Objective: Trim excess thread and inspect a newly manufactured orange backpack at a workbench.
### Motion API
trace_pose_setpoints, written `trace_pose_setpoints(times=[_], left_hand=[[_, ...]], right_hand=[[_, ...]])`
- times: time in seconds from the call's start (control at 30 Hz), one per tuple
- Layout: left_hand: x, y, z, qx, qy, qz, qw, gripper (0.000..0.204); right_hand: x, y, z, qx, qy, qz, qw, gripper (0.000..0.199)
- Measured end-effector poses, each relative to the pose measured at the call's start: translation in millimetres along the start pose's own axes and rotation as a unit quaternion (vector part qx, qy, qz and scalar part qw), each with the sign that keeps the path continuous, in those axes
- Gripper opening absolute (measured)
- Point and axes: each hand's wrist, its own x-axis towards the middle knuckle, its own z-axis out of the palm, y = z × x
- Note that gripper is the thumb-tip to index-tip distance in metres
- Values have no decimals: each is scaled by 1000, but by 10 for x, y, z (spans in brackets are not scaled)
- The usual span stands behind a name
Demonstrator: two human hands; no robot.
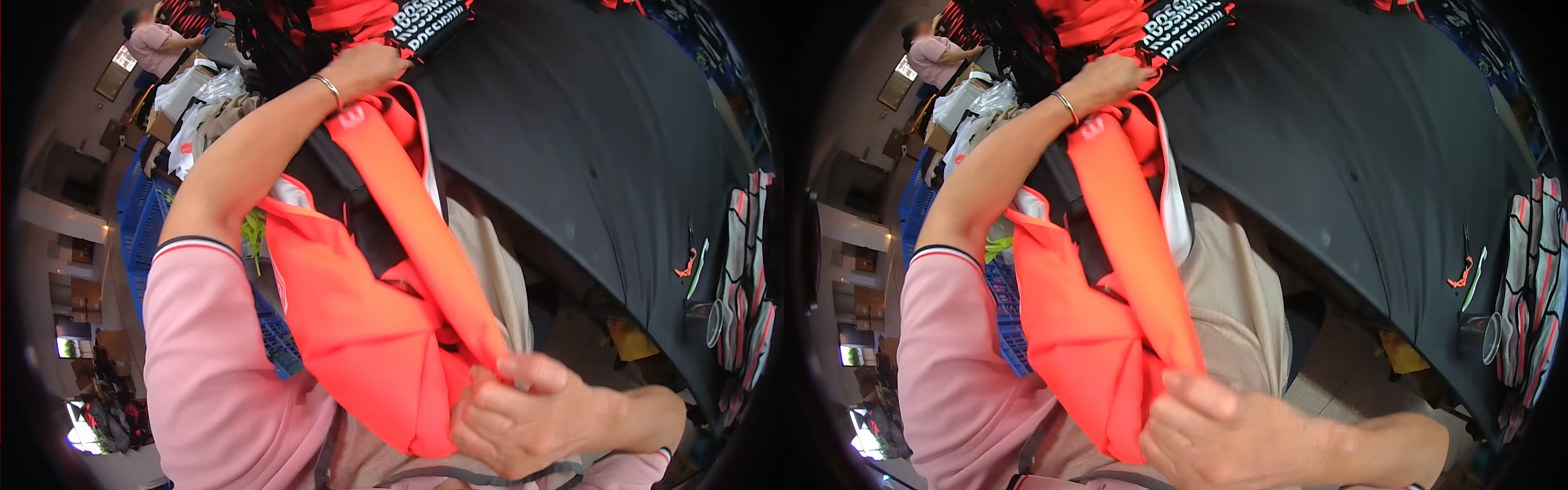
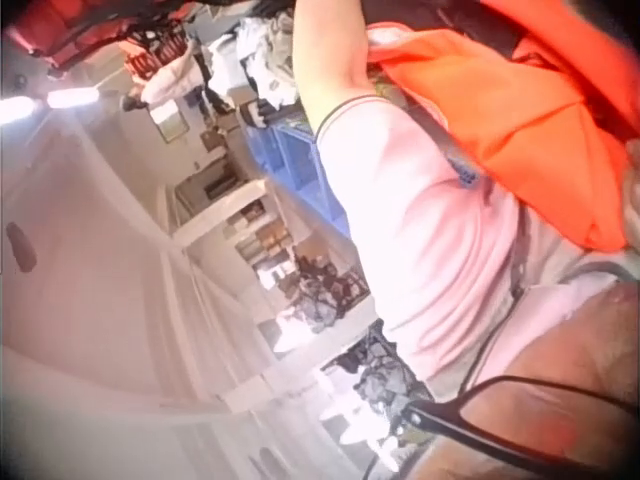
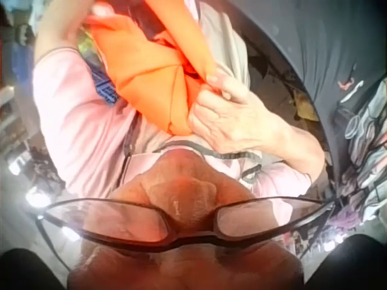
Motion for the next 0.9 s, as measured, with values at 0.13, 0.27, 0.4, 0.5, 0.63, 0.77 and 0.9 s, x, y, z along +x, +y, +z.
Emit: trace_pose_setpoints(times=[0.13, 0.27, 0.4, 0.5, 0.63, 0.77, 0.9], left_hand=[[-453, -752, 679, -28, -46, -114, 992, 22], [-1183, -98, 1637, -145, -132, -216, 957, 26], [-1475, 267, 1510, -264, -164, -283, 907, 32], [-1617, 21, 716, -535, -13, -493, 686, 54], [-1803, 408, -523, -706, 126, -312, 623, 59], [-1608, 1318, -1232, -327, 170, -135, 920, 81], [-1340, 1172, -943, -136, 209, -116, 961, 69]], right_hand=[[-313, -64, -78, -1, -36, -1, 999, 12], [-740, -179, 52, 98, -39, 137, 985, 9], [-1118, -40, 218, 167, 76, 324, 928, 18], [-1082, 283, 215, 132, 117, 378, 909, 17], [-593, 757, 252, 211, 264, 571, 748, 18], [-393, 1100, 85, 354, 360, 571, 647, 16], [-398, 1126, 80, 386, 345, 553, 653, 16]])
